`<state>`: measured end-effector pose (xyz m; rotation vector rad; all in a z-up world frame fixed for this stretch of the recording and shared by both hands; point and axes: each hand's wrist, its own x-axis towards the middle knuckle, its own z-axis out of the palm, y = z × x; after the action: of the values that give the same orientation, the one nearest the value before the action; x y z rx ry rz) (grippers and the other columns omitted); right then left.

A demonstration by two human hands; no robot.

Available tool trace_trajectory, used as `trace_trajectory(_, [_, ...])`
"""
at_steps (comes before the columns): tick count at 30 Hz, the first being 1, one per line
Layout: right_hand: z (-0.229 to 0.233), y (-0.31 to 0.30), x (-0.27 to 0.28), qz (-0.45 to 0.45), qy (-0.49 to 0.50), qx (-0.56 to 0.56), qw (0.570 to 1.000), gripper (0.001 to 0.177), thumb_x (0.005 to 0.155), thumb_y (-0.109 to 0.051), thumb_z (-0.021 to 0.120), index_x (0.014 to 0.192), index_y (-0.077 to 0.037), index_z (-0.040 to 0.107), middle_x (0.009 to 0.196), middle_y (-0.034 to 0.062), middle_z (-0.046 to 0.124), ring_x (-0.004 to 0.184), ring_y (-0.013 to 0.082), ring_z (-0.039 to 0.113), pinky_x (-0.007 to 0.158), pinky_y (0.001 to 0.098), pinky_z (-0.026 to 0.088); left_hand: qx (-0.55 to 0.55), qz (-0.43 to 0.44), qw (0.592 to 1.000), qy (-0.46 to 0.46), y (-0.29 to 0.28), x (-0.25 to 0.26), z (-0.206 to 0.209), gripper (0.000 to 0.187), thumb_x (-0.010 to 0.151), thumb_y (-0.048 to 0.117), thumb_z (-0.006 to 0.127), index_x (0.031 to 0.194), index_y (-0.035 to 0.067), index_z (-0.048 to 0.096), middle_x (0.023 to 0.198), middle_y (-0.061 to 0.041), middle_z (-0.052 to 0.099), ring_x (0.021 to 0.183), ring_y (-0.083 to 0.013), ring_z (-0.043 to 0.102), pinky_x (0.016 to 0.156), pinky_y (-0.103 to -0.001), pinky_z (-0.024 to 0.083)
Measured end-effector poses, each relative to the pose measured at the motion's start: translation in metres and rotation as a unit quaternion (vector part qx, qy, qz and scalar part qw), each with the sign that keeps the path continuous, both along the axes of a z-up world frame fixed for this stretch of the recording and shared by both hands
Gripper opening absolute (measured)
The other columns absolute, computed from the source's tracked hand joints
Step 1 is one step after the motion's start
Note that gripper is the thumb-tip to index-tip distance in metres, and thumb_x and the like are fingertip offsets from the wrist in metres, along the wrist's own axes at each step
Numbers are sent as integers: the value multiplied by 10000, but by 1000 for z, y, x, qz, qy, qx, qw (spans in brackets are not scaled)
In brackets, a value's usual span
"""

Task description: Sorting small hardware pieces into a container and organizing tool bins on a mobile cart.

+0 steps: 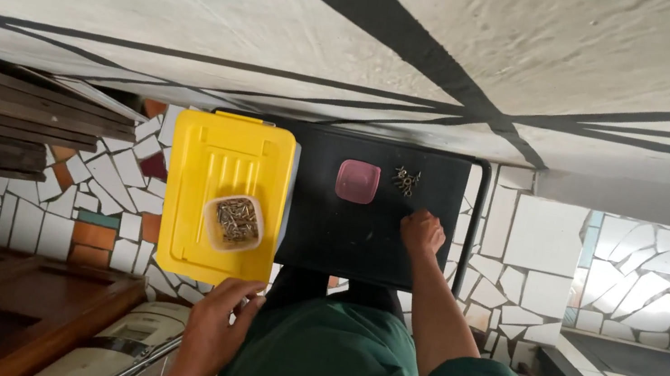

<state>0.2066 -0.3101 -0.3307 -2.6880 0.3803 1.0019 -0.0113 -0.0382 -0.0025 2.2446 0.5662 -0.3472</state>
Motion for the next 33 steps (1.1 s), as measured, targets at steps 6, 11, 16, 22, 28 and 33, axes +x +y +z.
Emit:
trace_trajectory(6, [71, 26, 3, -263, 57, 416, 869, 175, 868, -219, 778, 949, -64, 786, 698, 40, 617, 598, 111, 566, 554, 227, 520, 7, -16, 995, -98, -12, 20, 13, 237, 955, 193, 662, 1159, 108, 746, 1084, -70, 760, 860, -189, 724, 691, -324, 578])
trace_trajectory(11, [236, 69, -27, -115, 174, 756, 621, 121, 1012, -161, 628, 911, -97, 608, 760, 62, 561, 648, 167, 545, 621, 299, 439, -57, 41, 967, -244, -31, 50, 48, 247, 926, 140, 728, 1163, 70, 733, 956, -72, 717, 699, -132, 637, 581, -270, 520])
trace_trajectory(16, [351, 93, -49, 6, 186, 846, 500, 151, 1018, -166, 651, 927, -45, 638, 809, 80, 568, 649, 149, 533, 575, 280, 474, -54, -8, 921, -386, -36, 65, 97, 246, 949, 115, 747, 1183, 47, 707, 1055, -108, 668, 697, -154, 618, 672, -289, 565])
trace_trajectory(22, [383, 98, -56, 71, 154, 792, 587, 218, 982, -213, 706, 907, -9, 686, 771, 62, 578, 576, 126, 504, 548, 267, 456, -28, -2, 870, -493, -22, 52, 99, 235, 903, 49, 815, 1125, 34, 742, 1022, -119, 671, 850, -209, 725, 773, -328, 636])
trace_trajectory(28, [392, 109, -62, 118, 122, 747, 643, 208, 984, -184, 692, 998, 13, 758, 779, 74, 646, 575, 120, 549, 538, 258, 476, -17, 13, 862, -507, -2, 36, 99, 220, 893, 0, 814, 1104, 19, 758, 1006, -111, 688, 840, -201, 715, 763, -306, 625])
trace_trajectory(33, [400, 123, -70, 148, 59, 660, 734, 128, 936, -138, 719, 961, -27, 779, 820, 69, 721, 567, 110, 594, 524, 238, 516, -29, 26, 872, -487, 12, 20, 90, 217, 941, 8, 770, 1155, 32, 745, 1022, -93, 663, 856, -203, 707, 762, -322, 588])
